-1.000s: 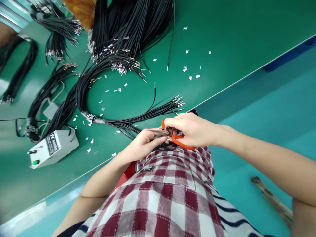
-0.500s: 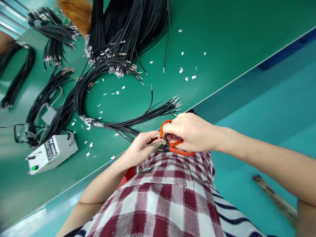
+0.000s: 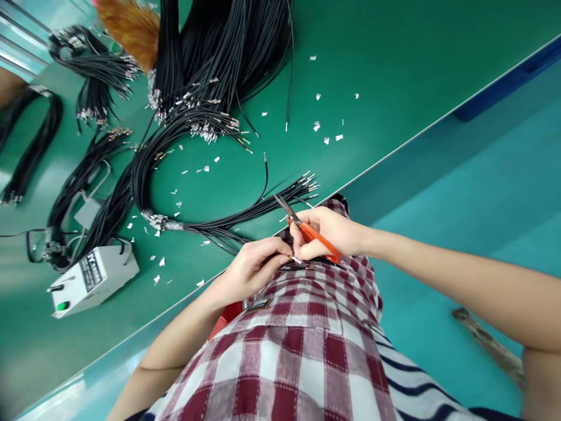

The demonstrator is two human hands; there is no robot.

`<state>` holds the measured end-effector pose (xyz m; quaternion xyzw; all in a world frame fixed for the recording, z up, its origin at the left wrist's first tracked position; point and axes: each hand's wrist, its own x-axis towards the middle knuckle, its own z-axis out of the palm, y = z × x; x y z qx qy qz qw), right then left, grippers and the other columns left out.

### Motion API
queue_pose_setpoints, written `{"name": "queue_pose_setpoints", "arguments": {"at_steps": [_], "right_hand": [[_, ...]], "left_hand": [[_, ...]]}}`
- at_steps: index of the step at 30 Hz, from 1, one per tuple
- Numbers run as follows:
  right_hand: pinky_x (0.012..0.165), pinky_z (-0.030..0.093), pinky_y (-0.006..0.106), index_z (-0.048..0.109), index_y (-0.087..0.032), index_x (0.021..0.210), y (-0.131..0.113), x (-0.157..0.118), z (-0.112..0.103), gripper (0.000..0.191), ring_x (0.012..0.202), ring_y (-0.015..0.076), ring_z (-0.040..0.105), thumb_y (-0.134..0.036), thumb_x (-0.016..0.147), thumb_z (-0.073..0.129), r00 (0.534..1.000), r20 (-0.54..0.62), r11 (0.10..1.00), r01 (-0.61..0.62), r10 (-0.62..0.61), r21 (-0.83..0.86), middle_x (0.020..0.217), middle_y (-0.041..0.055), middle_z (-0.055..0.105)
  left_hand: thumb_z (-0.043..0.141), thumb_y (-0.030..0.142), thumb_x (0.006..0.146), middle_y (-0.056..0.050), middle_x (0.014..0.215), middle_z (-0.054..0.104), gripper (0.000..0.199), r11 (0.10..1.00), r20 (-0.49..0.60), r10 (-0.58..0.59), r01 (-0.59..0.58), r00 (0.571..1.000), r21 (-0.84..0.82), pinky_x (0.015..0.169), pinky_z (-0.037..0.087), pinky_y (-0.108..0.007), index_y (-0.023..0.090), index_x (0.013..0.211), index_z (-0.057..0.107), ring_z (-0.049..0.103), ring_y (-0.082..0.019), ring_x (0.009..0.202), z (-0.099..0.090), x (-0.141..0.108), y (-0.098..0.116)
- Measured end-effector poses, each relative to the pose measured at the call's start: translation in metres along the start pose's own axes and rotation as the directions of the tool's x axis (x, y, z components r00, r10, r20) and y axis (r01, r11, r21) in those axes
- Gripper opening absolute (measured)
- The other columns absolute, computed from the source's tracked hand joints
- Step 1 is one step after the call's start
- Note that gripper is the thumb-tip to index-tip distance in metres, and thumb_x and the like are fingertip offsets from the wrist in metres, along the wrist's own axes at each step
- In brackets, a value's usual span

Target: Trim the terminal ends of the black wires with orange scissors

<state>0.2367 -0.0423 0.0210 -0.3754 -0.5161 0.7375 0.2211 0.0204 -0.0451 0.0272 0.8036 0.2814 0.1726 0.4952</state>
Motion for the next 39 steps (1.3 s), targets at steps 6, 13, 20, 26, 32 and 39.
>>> {"name": "queue_pose_setpoints", "arguments": {"at_steps": [6,13,20,26,32,39], "right_hand": [[0.062,0.045,0.024,0.055,-0.018,0.076,0.001,-0.005,-0.001,0.020,0.064,0.0110,0.057,-0.023,0.071,0.073,0.997,0.021,0.992,-0.074,0.072,0.104,0.070,-0.0034,0.062],[0.060,0.038,0.024,0.055,-0.020,0.078,-0.017,-0.019,0.000,0.007,0.064,0.0111,0.049,-0.021,0.083,0.061,0.978,0.014,0.843,0.188,-0.210,-0.505,0.071,-0.0029,0.058],[0.059,0.033,0.025,0.048,-0.021,0.067,-0.015,-0.013,0.010,0.013,0.062,0.0114,0.045,-0.014,0.073,0.058,0.962,-0.003,0.809,0.226,-0.271,-0.543,0.064,-0.0034,0.052],[0.059,0.042,0.025,0.049,-0.021,0.073,0.003,-0.003,0.009,0.020,0.059,0.0103,0.051,-0.019,0.065,0.068,0.994,-0.070,0.989,-0.076,0.086,0.125,0.066,-0.0056,0.056],[0.061,0.041,0.025,0.053,-0.020,0.078,0.012,-0.012,-0.005,0.029,0.062,0.0114,0.050,-0.039,0.075,0.074,0.950,-0.310,0.999,-0.039,0.032,-0.018,0.070,-0.0036,0.056],[0.058,0.034,0.027,0.054,-0.020,0.072,0.032,-0.031,0.005,0.036,0.062,0.0146,0.048,-0.052,0.086,0.062,0.930,-0.362,0.738,-0.204,-0.058,-0.644,0.070,0.0005,0.058]], "left_hand": [[0.050,0.017,0.097,-0.006,0.084,0.067,0.010,0.988,-0.073,0.131,-0.124,0.989,0.090,0.074,0.047,-0.027,0.017,0.095,0.059,0.060,-0.015,0.076,0.006,-0.006,-0.007],[0.050,0.018,0.097,-0.006,0.087,0.068,0.010,0.991,-0.057,0.103,-0.097,0.993,0.097,0.075,0.048,-0.029,0.017,0.097,0.060,0.063,-0.017,0.080,0.007,-0.007,-0.008],[0.048,0.016,0.097,-0.006,0.087,0.068,0.011,0.984,-0.029,0.128,-0.123,0.991,0.130,0.074,0.049,-0.029,0.018,0.096,0.059,0.063,-0.017,0.080,0.008,-0.007,-0.009],[0.050,0.019,0.097,-0.004,0.080,0.066,0.011,0.985,-0.076,0.101,-0.089,0.992,0.150,0.069,0.046,-0.027,0.018,0.092,0.059,0.058,-0.015,0.072,0.012,-0.006,-0.010],[0.056,0.023,0.095,-0.003,0.080,0.067,0.008,0.989,-0.331,-0.124,0.090,0.936,-0.116,0.063,0.046,-0.022,0.018,0.092,0.062,0.059,-0.011,0.069,0.015,-0.005,-0.006],[0.067,0.038,0.088,0.001,0.065,0.061,0.024,0.814,-0.413,-0.432,0.150,0.802,-0.561,0.049,0.042,-0.018,0.016,0.084,0.058,0.051,-0.006,0.051,0.011,0.011,0.005]]}}
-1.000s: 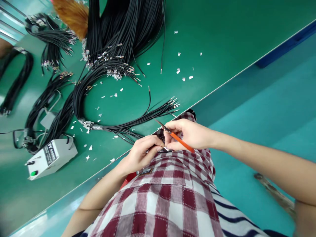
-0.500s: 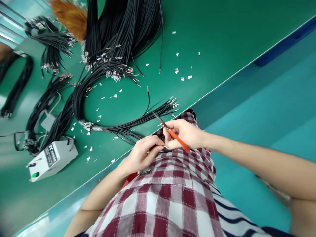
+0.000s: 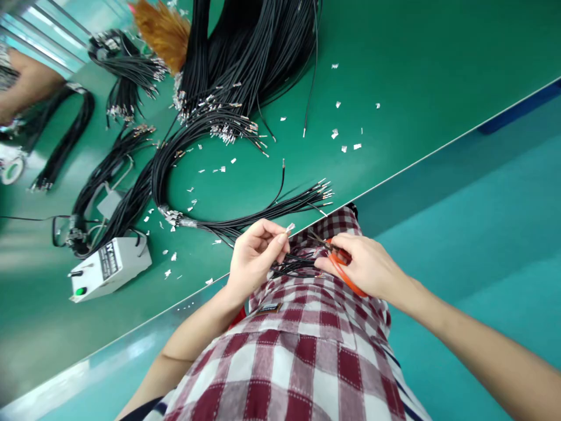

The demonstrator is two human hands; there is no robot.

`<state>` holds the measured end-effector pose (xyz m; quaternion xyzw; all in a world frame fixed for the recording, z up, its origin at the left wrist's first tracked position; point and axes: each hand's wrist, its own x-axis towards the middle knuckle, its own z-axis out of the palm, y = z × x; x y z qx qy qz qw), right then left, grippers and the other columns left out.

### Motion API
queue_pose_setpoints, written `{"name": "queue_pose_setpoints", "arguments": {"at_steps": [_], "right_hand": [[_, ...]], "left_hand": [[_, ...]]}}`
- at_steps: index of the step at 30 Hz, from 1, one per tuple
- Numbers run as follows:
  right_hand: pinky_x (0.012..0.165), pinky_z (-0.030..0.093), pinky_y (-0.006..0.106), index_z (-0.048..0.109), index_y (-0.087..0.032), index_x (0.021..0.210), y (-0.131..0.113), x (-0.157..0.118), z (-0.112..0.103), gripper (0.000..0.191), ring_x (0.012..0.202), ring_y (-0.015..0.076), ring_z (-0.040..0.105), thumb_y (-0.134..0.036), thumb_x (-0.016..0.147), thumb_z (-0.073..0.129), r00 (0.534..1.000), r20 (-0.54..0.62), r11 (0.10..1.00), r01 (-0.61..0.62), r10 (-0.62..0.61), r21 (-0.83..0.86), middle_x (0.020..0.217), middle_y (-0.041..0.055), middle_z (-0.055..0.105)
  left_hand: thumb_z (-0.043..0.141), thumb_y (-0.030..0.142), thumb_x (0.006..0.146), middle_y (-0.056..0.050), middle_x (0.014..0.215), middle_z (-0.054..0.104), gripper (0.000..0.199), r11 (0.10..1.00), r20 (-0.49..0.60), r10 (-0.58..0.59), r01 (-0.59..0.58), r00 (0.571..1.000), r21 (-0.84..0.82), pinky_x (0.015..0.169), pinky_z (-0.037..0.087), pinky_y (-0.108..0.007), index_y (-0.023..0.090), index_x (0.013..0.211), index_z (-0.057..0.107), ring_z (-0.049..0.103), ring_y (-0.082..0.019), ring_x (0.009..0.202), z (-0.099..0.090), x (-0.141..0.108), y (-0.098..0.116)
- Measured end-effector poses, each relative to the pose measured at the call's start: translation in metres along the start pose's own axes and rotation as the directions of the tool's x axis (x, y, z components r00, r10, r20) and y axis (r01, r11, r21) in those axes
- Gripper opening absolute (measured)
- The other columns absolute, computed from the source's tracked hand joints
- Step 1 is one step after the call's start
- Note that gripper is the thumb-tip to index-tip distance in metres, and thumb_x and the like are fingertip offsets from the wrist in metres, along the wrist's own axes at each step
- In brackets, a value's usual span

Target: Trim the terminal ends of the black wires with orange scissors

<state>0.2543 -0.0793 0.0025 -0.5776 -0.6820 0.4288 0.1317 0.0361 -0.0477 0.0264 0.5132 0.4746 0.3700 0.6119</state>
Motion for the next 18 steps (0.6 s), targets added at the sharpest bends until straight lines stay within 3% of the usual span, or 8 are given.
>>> {"name": "queue_pose_setpoints", "arguments": {"at_steps": [4,12,18], "right_hand": [[0.056,0.030,0.027,0.056,-0.021,0.072,-0.016,0.001,0.002,0.040,0.059,0.0147,0.048,-0.058,0.086,0.060,0.999,0.026,0.997,-0.029,0.031,-0.076,0.067,-0.0002,0.060],[0.051,0.026,0.025,0.056,-0.021,0.067,-0.035,0.022,-0.008,0.047,0.056,0.0127,0.043,-0.065,0.085,0.055,0.979,0.196,0.996,-0.070,0.059,0.050,0.060,-0.0032,0.052],[0.052,0.027,0.027,0.054,-0.023,0.063,-0.046,0.026,-0.015,0.047,0.052,0.0141,0.044,-0.065,0.083,0.057,0.984,0.146,0.990,-0.089,0.104,-0.109,0.056,-0.0024,0.054]], "left_hand": [[0.072,0.041,0.083,0.001,0.063,0.061,0.030,0.998,-0.005,-0.049,0.049,0.999,-0.047,0.048,0.043,-0.018,0.015,0.080,0.056,0.051,-0.006,0.050,0.002,0.004,0.002],[0.074,0.042,0.081,0.002,0.060,0.060,0.032,0.993,-0.004,-0.094,0.094,0.996,-0.068,0.045,0.041,-0.018,0.015,0.078,0.057,0.050,-0.005,0.047,0.002,0.005,0.001],[0.074,0.041,0.080,0.003,0.061,0.060,0.032,0.993,-0.017,-0.078,0.076,0.997,-0.092,0.045,0.041,-0.017,0.015,0.077,0.055,0.049,-0.005,0.047,0.003,0.006,-0.001]]}}
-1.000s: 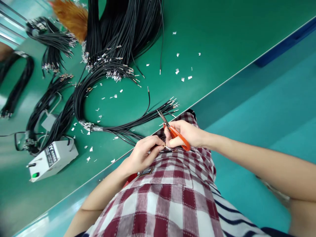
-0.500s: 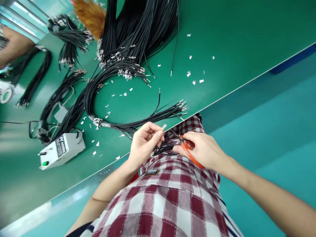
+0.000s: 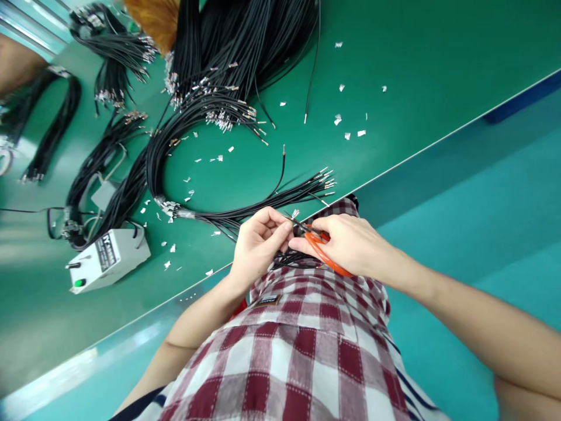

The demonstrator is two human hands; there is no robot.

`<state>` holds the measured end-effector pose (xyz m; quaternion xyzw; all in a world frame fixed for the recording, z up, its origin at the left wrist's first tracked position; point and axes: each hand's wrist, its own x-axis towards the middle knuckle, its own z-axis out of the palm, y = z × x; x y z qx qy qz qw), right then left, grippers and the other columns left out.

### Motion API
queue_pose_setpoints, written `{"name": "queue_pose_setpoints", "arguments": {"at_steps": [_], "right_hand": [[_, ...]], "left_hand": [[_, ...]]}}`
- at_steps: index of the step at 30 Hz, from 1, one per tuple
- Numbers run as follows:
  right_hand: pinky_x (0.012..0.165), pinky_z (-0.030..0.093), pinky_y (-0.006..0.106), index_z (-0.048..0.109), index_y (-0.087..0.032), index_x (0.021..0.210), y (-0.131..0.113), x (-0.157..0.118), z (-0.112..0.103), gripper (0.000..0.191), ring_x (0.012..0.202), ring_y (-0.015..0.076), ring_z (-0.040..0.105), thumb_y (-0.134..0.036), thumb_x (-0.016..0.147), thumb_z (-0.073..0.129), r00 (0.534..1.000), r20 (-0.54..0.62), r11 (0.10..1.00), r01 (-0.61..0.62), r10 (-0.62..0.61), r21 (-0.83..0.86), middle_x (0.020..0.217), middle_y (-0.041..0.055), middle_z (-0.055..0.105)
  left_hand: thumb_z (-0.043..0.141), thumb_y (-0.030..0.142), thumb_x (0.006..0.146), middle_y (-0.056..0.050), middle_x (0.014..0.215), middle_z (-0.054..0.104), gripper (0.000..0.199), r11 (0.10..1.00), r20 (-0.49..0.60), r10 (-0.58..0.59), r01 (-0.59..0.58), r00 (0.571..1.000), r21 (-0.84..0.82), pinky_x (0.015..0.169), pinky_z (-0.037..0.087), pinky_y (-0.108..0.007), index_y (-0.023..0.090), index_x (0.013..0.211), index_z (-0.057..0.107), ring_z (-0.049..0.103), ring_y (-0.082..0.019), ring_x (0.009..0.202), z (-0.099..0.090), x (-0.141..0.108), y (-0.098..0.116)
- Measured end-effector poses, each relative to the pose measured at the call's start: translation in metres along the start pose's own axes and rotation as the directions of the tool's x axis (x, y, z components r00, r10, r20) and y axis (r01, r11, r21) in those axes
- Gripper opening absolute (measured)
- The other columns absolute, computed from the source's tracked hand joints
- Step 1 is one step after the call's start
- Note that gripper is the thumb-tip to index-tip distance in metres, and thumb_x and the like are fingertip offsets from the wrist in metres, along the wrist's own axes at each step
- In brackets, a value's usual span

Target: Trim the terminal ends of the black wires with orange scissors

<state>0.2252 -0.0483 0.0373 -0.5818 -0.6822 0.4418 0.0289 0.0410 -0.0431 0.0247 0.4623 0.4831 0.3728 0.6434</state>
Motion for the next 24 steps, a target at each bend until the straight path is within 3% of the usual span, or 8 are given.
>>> {"name": "queue_pose_setpoints", "arguments": {"at_steps": [11,17,21,24], "right_hand": [[0.052,0.029,0.027,0.049,-0.023,0.061,0.010,0.003,0.009,0.050,0.051,0.0151,0.048,-0.067,0.086,0.052,1.000,-0.013,1.000,-0.004,0.004,-0.017,0.056,-0.0017,0.056],[0.054,0.031,0.026,0.054,-0.023,0.071,0.022,-0.009,0.016,0.042,0.058,0.0161,0.053,-0.062,0.086,0.056,0.999,-0.052,1.000,-0.003,0.004,0.018,0.065,-0.0006,0.063],[0.056,0.035,0.026,0.056,-0.022,0.076,0.024,-0.015,0.001,0.034,0.060,0.0155,0.054,-0.054,0.086,0.060,0.997,-0.078,0.992,0.037,-0.028,0.117,0.069,-0.0006,0.064],[0.063,0.043,0.027,0.058,-0.021,0.084,0.019,-0.011,-0.012,0.026,0.068,0.0168,0.059,-0.047,0.085,0.064,0.983,-0.154,0.949,0.140,-0.099,0.283,0.081,0.0018,0.069]], "left_hand": [[0.074,0.040,0.082,0.003,0.059,0.059,0.031,0.999,-0.041,0.025,-0.024,0.999,0.040,0.044,0.041,-0.017,0.016,0.076,0.057,0.049,-0.005,0.046,0.003,-0.001,-0.006],[0.073,0.039,0.083,0.002,0.061,0.061,0.029,1.000,-0.054,0.019,-0.018,0.998,0.024,0.045,0.041,-0.017,0.015,0.079,0.058,0.050,-0.005,0.046,0.001,-0.003,-0.005],[0.070,0.038,0.086,0.002,0.061,0.058,0.026,0.997,0.028,0.000,-0.002,1.000,0.078,0.047,0.039,-0.018,0.015,0.080,0.059,0.047,-0.006,0.049,-0.002,-0.006,-0.001],[0.065,0.034,0.089,0.001,0.067,0.060,0.021,0.979,0.123,0.037,-0.061,0.992,0.197,0.054,0.041,-0.020,0.015,0.082,0.062,0.050,-0.008,0.057,-0.004,-0.008,-0.003]]}}
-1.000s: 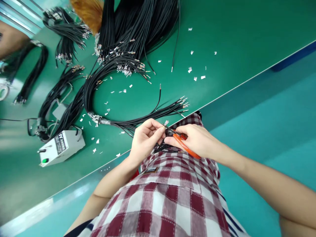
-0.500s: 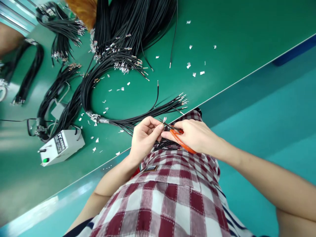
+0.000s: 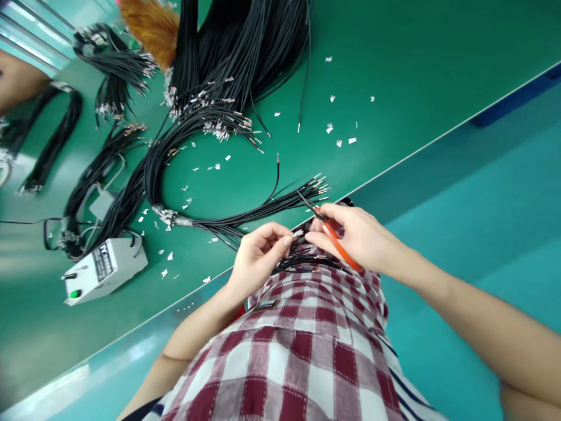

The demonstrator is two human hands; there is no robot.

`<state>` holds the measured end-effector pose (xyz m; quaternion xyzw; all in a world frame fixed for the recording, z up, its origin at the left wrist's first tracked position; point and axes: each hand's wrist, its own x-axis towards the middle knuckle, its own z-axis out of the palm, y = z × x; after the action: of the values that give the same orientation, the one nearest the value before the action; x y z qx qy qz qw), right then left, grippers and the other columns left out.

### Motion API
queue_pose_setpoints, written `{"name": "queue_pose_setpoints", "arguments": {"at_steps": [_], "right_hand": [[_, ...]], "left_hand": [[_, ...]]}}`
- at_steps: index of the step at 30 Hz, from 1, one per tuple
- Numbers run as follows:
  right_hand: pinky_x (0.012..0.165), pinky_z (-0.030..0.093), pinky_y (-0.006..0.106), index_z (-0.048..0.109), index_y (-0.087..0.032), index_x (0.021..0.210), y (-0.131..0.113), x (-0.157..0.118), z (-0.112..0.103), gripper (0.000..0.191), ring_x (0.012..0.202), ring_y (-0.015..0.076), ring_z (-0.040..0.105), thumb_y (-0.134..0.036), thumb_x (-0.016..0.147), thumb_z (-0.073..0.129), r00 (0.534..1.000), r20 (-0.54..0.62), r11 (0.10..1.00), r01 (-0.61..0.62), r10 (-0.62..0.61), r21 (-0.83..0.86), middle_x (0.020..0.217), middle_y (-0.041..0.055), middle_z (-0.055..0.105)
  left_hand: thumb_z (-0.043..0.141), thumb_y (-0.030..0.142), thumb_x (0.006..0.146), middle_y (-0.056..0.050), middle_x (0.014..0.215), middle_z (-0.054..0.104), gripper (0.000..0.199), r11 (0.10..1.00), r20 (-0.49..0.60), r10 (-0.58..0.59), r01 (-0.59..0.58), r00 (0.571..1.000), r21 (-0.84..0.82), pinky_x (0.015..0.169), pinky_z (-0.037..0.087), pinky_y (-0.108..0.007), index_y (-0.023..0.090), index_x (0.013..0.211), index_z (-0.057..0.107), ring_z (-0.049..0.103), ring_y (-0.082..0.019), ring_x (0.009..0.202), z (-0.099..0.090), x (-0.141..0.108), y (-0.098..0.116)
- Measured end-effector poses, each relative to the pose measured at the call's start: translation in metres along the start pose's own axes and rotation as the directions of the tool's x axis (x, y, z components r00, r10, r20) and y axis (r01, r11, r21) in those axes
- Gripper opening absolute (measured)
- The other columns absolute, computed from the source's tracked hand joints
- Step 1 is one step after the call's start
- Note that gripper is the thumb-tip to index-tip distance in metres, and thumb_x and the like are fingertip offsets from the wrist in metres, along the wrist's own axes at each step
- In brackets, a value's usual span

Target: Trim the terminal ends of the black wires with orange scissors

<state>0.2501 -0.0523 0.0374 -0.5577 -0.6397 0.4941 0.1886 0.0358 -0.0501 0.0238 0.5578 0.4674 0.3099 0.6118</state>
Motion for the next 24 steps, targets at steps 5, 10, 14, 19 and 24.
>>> {"name": "queue_pose_setpoints", "arguments": {"at_steps": [5,10,14,19,24], "right_hand": [[0.063,0.042,0.026,0.059,-0.020,0.083,-0.016,0.015,-0.007,0.014,0.071,0.0162,0.060,-0.034,0.082,0.063,0.992,0.051,0.993,0.113,-0.115,0.042,0.086,0.0032,0.071],[0.055,0.029,0.026,0.054,-0.022,0.074,-0.025,0.023,-0.012,0.010,0.056,0.0125,0.047,-0.027,0.082,0.058,0.951,0.183,0.925,0.290,-0.250,-0.244,0.063,-0.0034,0.059],[0.058,0.025,0.028,0.050,-0.022,0.070,-0.032,0.023,-0.015,0.012,0.058,0.0142,0.043,-0.018,0.080,0.056,0.870,0.313,0.796,0.481,-0.382,-0.366,0.064,-0.0013,0.056],[0.057,0.028,0.028,0.047,-0.022,0.074,-0.024,0.022,-0.006,0.011,0.059,0.0142,0.043,-0.018,0.079,0.056,0.914,0.303,0.928,0.330,-0.268,-0.175,0.066,-0.0019,0.054],[0.054,0.032,0.025,0.047,-0.021,0.075,0.007,0.025,0.013,0.020,0.056,0.0106,0.047,-0.014,0.065,0.063,0.902,0.429,0.847,-0.269,0.055,0.458,0.063,-0.0059,0.055]], "left_hand": [[0.058,0.030,0.093,-0.002,0.076,0.065,0.018,0.983,0.082,0.044,-0.058,0.996,0.173,0.060,0.043,-0.022,0.016,0.085,0.064,0.054,-0.011,0.066,-0.001,-0.003,-0.004],[0.055,0.027,0.095,-0.003,0.081,0.068,0.017,0.962,0.155,0.080,-0.117,0.985,0.245,0.063,0.045,-0.023,0.017,0.089,0.067,0.058,-0.014,0.069,-0.003,-0.004,-0.004],[0.054,0.021,0.093,-0.004,0.078,0.065,0.015,0.938,0.238,0.162,-0.224,0.958,0.263,0.065,0.045,-0.025,0.016,0.085,0.065,0.057,-0.015,0.070,-0.006,-0.002,-0.002],[0.057,0.020,0.092,-0.003,0.077,0.066,0.011,0.920,0.281,0.154,-0.241,0.947,0.309,0.065,0.046,-0.024,0.016,0.083,0.062,0.058,-0.014,0.069,-0.007,-0.003,-0.003],[0.053,0.015,0.093,-0.003,0.076,0.066,0.009,0.749,0.311,0.409,-0.510,0.858,0.423,0.063,0.047,-0.024,0.017,0.088,0.060,0.060,-0.013,0.067,-0.003,-0.008,-0.014]]}}
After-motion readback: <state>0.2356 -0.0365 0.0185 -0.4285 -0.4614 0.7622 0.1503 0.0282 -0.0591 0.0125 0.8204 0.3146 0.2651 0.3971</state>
